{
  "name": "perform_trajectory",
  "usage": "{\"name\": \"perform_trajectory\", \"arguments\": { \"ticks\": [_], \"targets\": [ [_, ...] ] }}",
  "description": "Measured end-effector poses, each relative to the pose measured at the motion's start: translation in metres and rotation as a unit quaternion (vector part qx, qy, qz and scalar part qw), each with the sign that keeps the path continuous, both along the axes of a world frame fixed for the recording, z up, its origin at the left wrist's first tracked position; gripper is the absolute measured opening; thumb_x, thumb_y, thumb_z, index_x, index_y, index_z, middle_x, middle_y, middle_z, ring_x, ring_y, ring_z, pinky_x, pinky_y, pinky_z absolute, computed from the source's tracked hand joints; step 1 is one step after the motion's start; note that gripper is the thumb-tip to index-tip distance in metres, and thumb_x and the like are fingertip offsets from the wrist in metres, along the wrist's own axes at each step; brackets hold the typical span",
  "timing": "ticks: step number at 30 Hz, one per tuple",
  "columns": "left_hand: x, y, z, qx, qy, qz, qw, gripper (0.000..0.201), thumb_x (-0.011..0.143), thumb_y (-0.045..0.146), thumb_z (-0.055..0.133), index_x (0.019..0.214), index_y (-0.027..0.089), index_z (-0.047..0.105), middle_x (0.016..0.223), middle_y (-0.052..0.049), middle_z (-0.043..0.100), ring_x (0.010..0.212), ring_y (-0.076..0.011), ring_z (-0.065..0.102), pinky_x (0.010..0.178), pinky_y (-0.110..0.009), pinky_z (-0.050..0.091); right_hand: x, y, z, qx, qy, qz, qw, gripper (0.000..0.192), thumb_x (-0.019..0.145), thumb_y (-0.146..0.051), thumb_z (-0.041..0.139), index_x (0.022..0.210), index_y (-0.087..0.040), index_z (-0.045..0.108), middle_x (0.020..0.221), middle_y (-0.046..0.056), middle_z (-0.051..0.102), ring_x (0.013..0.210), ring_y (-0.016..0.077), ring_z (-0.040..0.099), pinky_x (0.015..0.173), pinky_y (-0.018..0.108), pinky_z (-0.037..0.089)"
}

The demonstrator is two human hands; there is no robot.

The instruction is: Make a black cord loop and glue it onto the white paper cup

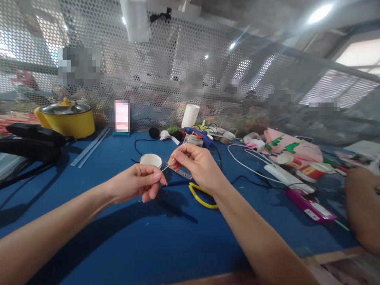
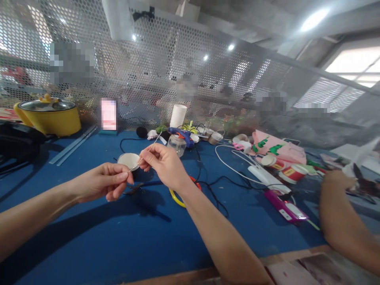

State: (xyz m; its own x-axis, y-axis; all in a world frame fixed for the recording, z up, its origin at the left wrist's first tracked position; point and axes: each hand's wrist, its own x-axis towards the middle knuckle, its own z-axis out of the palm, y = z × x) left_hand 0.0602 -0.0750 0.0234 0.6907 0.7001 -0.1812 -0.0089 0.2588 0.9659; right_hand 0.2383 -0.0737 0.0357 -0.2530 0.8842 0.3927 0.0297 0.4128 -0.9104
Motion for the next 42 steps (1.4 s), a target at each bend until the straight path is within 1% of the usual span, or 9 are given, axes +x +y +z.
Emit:
{"name": "perform_trajectory", "arguments": {
  "ticks": [6,12,17,23,28,33,36,39,42],
  "targets": [
    [0.002,-0.001,-0.003,0.035,0.036,0.001,0.999,0.028,0.069,0.040,0.060,0.071,0.012,0.058,0.041,0.004,0.054,0.034,-0.0035,0.042,0.037,-0.016,0.031,-0.002,-0.001,0.000,-0.003,-0.014,-0.007,1.000,0.016,0.077,-0.026,0.054,0.067,-0.014,0.057,0.060,-0.001,0.059,0.053,0.0066,0.055,0.052,0.020,0.047],
    [0.003,0.001,-0.005,0.037,0.049,0.004,0.998,0.029,0.071,0.041,0.057,0.072,0.012,0.056,0.040,0.005,0.051,0.034,-0.0040,0.039,0.038,-0.017,0.029,-0.002,0.000,-0.002,-0.011,-0.026,-0.023,0.999,0.017,0.075,-0.030,0.056,0.067,-0.015,0.057,0.059,-0.001,0.059,0.053,0.0075,0.055,0.052,0.021,0.048],
    [0.002,0.004,-0.006,0.038,0.028,-0.002,0.999,0.033,0.076,0.044,0.050,0.069,0.012,0.054,0.053,-0.001,0.059,0.043,-0.0065,0.047,0.045,-0.020,0.034,0.003,0.004,0.000,-0.026,0.003,-0.046,0.999,0.018,0.073,-0.031,0.058,0.067,-0.014,0.057,0.060,-0.001,0.059,0.053,0.0079,0.055,0.052,0.022,0.048],
    [0.000,0.002,-0.005,0.072,0.040,0.003,0.997,0.031,0.075,0.039,0.052,0.057,0.014,0.047,0.046,0.004,0.049,0.043,-0.0046,0.040,0.044,-0.018,0.028,0.005,0.007,0.001,-0.062,0.046,-0.018,0.997,0.019,0.071,-0.032,0.060,0.066,-0.014,0.057,0.060,-0.001,0.060,0.052,0.0072,0.055,0.052,0.021,0.048],
    [0.000,0.002,-0.009,0.116,0.017,0.004,0.993,0.031,0.076,0.038,0.051,0.057,0.014,0.045,0.047,0.005,0.046,0.044,-0.0044,0.035,0.044,-0.019,0.026,0.003,0.007,-0.001,-0.087,0.075,-0.004,0.993,0.018,0.069,-0.031,0.062,0.065,-0.014,0.057,0.059,-0.001,0.059,0.053,0.0070,0.055,0.052,0.021,0.047],
    [0.001,0.002,-0.016,0.132,0.041,0.015,0.990,0.031,0.078,0.039,0.048,0.059,0.014,0.045,0.045,0.005,0.044,0.043,-0.0044,0.034,0.043,-0.019,0.025,0.000,0.006,-0.002,-0.057,0.068,-0.028,0.996,0.016,0.071,-0.028,0.060,0.065,-0.014,0.057,0.058,-0.001,0.059,0.052,0.0073,0.055,0.051,0.021,0.047],
    [-0.001,0.004,-0.012,0.136,0.066,0.008,0.989,0.033,0.078,0.040,0.046,0.057,0.015,0.044,0.043,0.006,0.042,0.041,-0.0042,0.034,0.043,-0.019,0.027,0.001,0.006,0.000,-0.035,0.044,-0.038,0.998,0.016,0.073,-0.027,0.059,0.064,-0.014,0.057,0.057,-0.001,0.059,0.051,0.0071,0.054,0.050,0.020,0.046],
    [-0.006,0.007,-0.003,0.180,0.094,-0.034,0.979,0.036,0.079,0.043,0.044,0.059,0.013,0.049,0.051,0.002,0.052,0.047,-0.0063,0.044,0.050,-0.021,0.035,0.003,0.005,0.001,-0.045,0.036,-0.012,0.998,0.016,0.073,-0.027,0.058,0.065,-0.013,0.057,0.058,-0.001,0.059,0.051,0.0066,0.054,0.051,0.020,0.046],
    [-0.008,0.008,0.003,0.189,0.078,-0.050,0.978,0.038,0.078,0.047,0.043,0.076,0.011,0.056,0.073,-0.004,0.062,0.061,-0.0102,0.053,0.060,-0.024,0.040,0.000,0.002,0.000,-0.058,0.028,0.018,0.998,0.016,0.074,-0.026,0.057,0.066,-0.013,0.057,0.059,-0.001,0.059,0.053,0.0069,0.055,0.052,0.020,0.046]
  ]
}}
